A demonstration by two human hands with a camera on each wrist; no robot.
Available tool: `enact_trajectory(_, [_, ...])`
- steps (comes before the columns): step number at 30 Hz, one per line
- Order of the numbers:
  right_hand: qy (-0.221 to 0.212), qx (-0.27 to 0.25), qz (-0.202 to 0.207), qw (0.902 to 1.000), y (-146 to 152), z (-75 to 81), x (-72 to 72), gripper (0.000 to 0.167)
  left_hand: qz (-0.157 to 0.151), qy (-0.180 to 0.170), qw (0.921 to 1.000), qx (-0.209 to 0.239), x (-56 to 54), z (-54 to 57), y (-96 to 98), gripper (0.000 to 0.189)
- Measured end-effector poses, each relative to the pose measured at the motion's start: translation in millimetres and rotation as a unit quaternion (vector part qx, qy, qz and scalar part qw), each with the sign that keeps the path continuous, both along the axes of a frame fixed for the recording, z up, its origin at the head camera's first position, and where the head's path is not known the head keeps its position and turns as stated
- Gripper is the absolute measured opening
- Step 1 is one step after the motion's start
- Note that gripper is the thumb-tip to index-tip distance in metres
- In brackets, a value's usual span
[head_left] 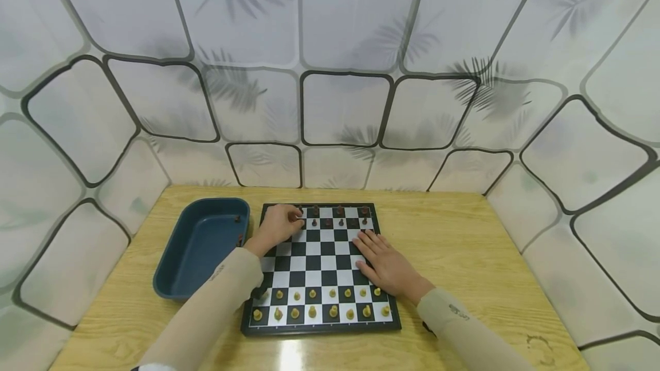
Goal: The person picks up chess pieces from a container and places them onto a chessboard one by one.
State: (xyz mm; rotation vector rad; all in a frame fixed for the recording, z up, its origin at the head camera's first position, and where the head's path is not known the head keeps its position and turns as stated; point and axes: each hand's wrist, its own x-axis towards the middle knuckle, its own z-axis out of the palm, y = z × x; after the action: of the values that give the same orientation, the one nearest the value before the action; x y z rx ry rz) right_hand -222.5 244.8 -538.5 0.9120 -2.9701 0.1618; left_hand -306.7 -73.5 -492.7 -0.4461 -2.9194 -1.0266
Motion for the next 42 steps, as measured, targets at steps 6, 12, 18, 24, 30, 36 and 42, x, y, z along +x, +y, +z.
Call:
enact_trajectory(6, [-0.003, 0.002, 0.0, 1.0, -0.6, 0.1, -0.2, 0.066, -0.004, 0.008, 0.9997, 0.023, 0.5, 18.3, -15.8, 0.019])
enact_trajectory(12, [-0.007, 0.007, -0.002, 0.9999, -0.6, 1.0, 0.0, 0.066, 0.008, 0.023, 0.9994, 0.026, 1.8, 34.4, -41.8, 0.021])
enact_trajectory(18, [-0.009, 0.008, -0.002, 0.9999, -1.2, 2.0, 0.3, 0.066, 0.037, 0.054, 0.9977, 0.02, 3.8, 38.3, -71.4, 0.017])
enact_trajectory(24, [-0.01, 0.006, -0.002, 0.9999, -2.0, 1.8, 0.8, 0.066, 0.055, 0.053, 0.9967, 0.025, 10.8, 38.5, -96.8, 0.017])
enact_trajectory(30, [-0.005, 0.006, -0.003, 1.0, -2.4, 2.1, 1.3, 0.065, 0.068, 0.043, 0.9965, 0.024, 16.6, 40.3, -115.6, 0.019])
enact_trajectory(36, [-0.003, 0.014, -0.006, 0.9999, -2.1, 1.7, 1.8, 0.066, 0.062, 0.017, 0.9979, 0.006, 20.2, 37.4, -129.2, 0.02])
enact_trajectory(42, [-0.007, 0.013, -0.005, 0.9999, -1.3, 1.5, 1.3, 0.066, 0.028, -0.023, 0.9992, -0.016, 26.8, 33.2, -135.1, 0.024])
